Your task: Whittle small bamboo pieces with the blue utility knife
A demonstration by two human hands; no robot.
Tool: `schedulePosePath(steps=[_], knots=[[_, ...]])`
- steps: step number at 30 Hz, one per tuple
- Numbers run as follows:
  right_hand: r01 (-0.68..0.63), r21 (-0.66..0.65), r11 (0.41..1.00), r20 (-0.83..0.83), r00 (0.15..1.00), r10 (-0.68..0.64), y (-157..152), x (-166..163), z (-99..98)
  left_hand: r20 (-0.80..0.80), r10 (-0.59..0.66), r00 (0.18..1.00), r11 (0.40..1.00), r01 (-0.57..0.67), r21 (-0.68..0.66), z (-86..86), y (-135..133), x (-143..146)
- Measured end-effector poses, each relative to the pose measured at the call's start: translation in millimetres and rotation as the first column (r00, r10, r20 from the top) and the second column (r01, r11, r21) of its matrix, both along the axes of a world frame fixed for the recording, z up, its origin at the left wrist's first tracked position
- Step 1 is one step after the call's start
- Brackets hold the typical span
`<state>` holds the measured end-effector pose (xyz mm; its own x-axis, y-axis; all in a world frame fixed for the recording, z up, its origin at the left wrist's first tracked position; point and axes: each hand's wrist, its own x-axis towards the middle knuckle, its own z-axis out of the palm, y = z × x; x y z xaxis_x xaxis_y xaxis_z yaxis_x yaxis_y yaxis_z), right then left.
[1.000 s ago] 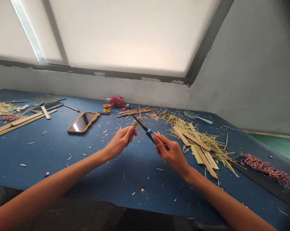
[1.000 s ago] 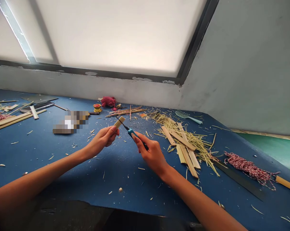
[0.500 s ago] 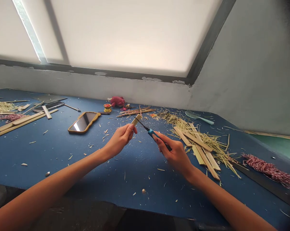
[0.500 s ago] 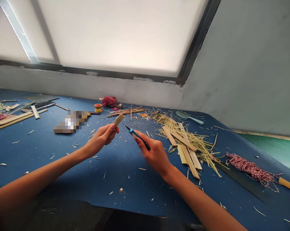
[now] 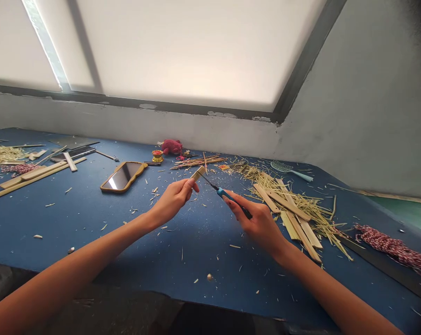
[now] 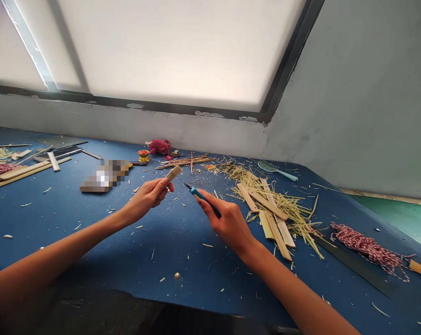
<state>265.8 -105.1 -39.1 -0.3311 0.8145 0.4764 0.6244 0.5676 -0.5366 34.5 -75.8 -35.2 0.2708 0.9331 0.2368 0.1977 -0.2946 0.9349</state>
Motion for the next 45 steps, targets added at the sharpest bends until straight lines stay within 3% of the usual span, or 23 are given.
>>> schedulePosePath(steps=[20, 45], knots=[[0.002, -0.061, 0.998, -0.002, 1.0, -0.002, -3.6, -3.1, -0.4, -0.235, 0.122, 0.964, 0.985, -0.088, 0.148, 7.0, -2.4, -4.6], [0.039, 0.0, 0.999, 0.038, 0.999, -0.039, -6.2, -7.3, -3.3, -0.229, 0.142, 0.963, 0.98, -0.104, 0.171, 2.2, -0.1, -4.5]])
